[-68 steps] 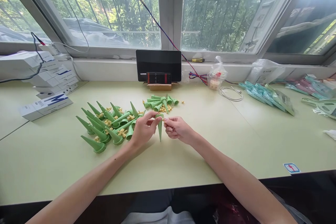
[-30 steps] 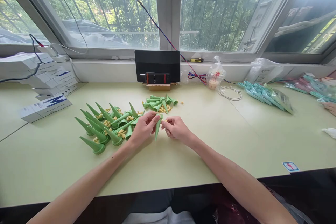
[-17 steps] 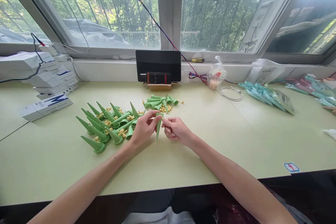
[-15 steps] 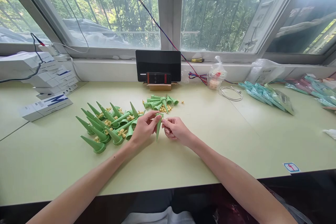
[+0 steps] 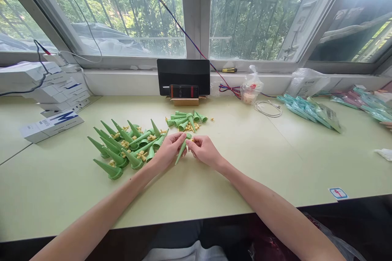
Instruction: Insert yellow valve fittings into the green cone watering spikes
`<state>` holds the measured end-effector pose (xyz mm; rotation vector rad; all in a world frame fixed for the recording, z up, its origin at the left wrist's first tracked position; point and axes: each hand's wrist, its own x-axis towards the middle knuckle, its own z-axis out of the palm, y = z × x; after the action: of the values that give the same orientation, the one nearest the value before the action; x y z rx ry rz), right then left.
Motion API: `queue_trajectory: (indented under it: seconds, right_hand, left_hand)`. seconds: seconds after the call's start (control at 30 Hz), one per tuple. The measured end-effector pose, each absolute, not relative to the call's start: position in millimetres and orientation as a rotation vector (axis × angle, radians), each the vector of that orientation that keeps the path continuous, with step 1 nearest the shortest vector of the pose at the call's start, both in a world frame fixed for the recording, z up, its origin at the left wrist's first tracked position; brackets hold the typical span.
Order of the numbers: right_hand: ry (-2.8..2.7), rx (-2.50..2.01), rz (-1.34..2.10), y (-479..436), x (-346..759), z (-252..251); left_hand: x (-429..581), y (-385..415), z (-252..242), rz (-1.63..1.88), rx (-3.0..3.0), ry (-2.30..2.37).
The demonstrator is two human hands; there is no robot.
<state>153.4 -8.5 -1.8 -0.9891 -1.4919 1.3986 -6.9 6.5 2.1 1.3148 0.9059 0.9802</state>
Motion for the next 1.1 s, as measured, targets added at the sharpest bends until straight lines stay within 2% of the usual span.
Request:
queue_trajectory:
  seconds: [0.3, 0.83, 1.1]
  right_hand:
    - [-1.645, -0.955, 1.167, -7.6, 154.7, -2.0]
    - [-1.788, -1.05, 0.864, -10.2, 154.0, -4.8]
    - [-1.78, -1.091, 0.844, -13.9, 151.5, -1.6]
  left_hand:
    - [-7.2, 6.3, 3.6, 0.819, 1.254, 0.858]
    - [-7.2, 7.9, 1.0, 0.848, 1.283, 0.815]
    - [-9.0, 8.0, -4.2, 0.814, 1.338, 0.816]
